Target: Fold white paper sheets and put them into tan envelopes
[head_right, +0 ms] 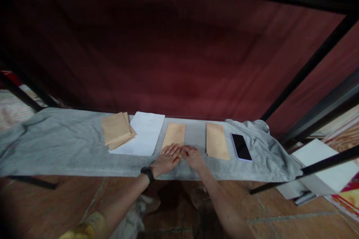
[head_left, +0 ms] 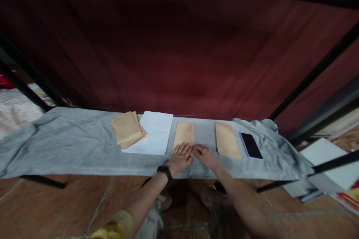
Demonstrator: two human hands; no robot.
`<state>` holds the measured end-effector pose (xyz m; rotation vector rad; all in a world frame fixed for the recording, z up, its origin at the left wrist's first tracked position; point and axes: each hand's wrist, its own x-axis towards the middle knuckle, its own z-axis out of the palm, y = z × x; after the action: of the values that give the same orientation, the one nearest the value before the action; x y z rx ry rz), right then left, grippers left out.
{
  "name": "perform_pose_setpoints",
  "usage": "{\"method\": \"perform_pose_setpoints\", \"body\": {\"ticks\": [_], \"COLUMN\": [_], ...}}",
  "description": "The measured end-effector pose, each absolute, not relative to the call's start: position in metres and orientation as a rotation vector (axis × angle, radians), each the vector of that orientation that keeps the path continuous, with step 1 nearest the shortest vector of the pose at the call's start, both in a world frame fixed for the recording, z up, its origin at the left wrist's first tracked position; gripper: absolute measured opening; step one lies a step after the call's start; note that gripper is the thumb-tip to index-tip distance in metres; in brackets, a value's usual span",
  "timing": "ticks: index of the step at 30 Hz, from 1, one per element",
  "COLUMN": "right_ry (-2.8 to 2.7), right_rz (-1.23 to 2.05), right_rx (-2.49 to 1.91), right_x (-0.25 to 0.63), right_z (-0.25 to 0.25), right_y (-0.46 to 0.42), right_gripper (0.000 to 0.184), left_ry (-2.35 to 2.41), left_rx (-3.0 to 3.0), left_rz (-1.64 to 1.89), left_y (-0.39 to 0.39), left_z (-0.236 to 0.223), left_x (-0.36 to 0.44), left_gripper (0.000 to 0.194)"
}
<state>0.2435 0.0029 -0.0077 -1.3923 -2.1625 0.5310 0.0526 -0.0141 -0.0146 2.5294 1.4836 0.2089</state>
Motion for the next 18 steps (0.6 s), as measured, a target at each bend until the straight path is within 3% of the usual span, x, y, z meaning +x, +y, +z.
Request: {"method": "perform_pose_setpoints", "body": {"ticks": [4,9,18], "right_ry": [-2.101,-2.122,-2.36], "right_rz": [0.507,0.358,0.086], "right_rx": [-1.405,-1.364,-1.526], "right_x": [0.222,0.196,0.196], "right_z": [-0.004,-0.025,-0.037], "right_y": [0.02,0.037,0.081], "right_gripper": [0.038,0.045,0.05], "left_ry": [1.463,1.758,1.843], "left_rx": [2.454,2.37,2.495], "left_rz": [0.283,0.509,0.288], "left_y": [0.002,0.025,0.055], "left_z": [0.005,0.003,-0.028], "left_x": [0.052,0.049,0.051], "left_gripper": [0.042,0.046,0.057]}}
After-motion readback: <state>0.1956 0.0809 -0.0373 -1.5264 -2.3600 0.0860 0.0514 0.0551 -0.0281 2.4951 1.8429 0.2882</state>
